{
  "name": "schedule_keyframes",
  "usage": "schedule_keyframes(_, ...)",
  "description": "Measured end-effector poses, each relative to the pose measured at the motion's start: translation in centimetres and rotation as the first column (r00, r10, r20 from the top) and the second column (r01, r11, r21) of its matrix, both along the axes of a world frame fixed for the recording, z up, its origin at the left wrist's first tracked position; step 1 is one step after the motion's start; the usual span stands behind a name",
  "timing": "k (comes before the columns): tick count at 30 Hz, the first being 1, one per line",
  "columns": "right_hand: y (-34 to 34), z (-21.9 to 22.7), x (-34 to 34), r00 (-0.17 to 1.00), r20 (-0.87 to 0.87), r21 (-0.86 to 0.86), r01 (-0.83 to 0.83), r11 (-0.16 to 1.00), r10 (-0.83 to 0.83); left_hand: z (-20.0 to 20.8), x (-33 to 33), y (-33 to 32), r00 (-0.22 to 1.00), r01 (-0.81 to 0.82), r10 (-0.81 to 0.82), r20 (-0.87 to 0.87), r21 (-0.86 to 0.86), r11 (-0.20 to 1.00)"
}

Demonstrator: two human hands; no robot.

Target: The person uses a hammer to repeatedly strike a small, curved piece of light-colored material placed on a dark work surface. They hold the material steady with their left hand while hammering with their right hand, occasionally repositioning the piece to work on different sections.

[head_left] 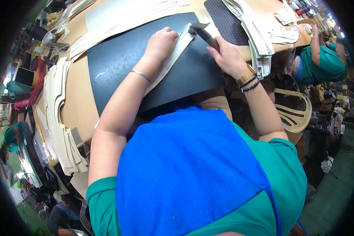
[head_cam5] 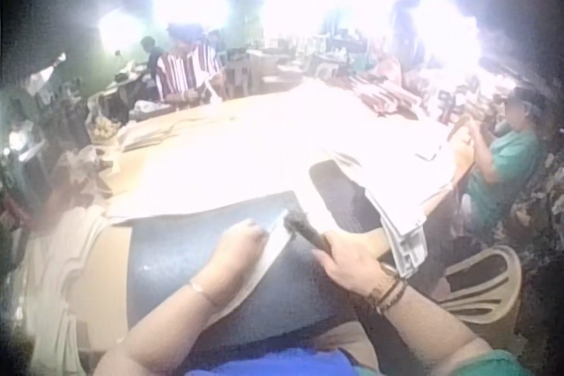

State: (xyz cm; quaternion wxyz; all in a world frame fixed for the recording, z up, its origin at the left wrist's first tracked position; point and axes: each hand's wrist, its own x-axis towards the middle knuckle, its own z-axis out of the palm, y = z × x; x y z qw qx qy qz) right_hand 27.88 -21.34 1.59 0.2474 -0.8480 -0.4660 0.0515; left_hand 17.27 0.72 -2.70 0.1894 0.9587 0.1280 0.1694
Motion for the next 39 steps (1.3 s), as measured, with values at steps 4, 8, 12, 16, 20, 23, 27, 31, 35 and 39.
schedule_keyframes(4, 3.1, 1.4, 0.0, 0.993, 0.069, -0.005, -0.1, 0.995, 0.1, -0.3, -0.5, 0.1, 0.997, 0.071, -0.071, 0.006, 0.092, 0.993)
schedule_keyframes(8, 3.9, 0.8, 1.0, 0.986, 0.101, -0.217, -0.11, 0.97, 0.135, 1.9, -2.3, 0.8, 0.984, -0.062, -0.002, -0.176, -0.36, 0.931)
schedule_keyframes(12, 4.2, 1.6, 1.8, 0.981, 0.022, -0.17, -0.186, 0.968, 0.193, 1.0, -3.5, 0.2, 0.997, 0.07, -0.069, -0.028, 0.017, 0.997)
schedule_keyframes(16, 4.1, 0.2, 1.4, 0.976, -0.026, -0.216, -0.218, 0.952, 0.218, 1.7, -3.8, 1.5, 0.978, 0.149, -0.159, -0.135, -0.079, 0.986)
schedule_keyframes(20, 3.7, 0.5, 0.1, 0.974, -0.052, 0.008, -0.221, 0.975, 0.221, 1.9, -5.1, 2.0, 0.983, 0.123, -0.149, -0.105, -0.223, 0.967)
schedule_keyframes(23, 4.2, 0.9, 0.1, 0.963, -0.024, -0.159, -0.268, 0.95, 0.268, 2.0, -5.7, 2.4, 0.978, 0.134, -0.16, -0.132, -0.188, 0.973)
schedule_keyframes(27, 3.8, 0.3, -1.0, 0.966, -0.037, -0.032, -0.257, 0.966, 0.256, 1.8, -6.7, 2.2, 0.983, 0.027, -0.075, -0.167, -0.276, 0.961)
schedule_keyframes(31, 4.0, 1.2, -1.6, 0.952, -0.058, -0.106, -0.305, 0.946, 0.301, 2.0, -7.7, 1.6, 0.992, -0.01, -0.023, -0.124, -0.26, 0.966)
schedule_keyframes(35, 4.2, 0.8, -2.0, 0.954, -0.087, -0.14, -0.296, 0.945, 0.286, 1.5, -8.4, 0.6, 1.0, -0.018, 0.018, -0.022, -0.01, 1.0)
schedule_keyframes(39, 4.4, 1.5, -3.0, 0.956, -0.097, -0.152, -0.289, 0.945, 0.277, 1.4, -9.9, -1.5, 0.998, -0.016, 0.027, -0.052, 0.204, 0.979)
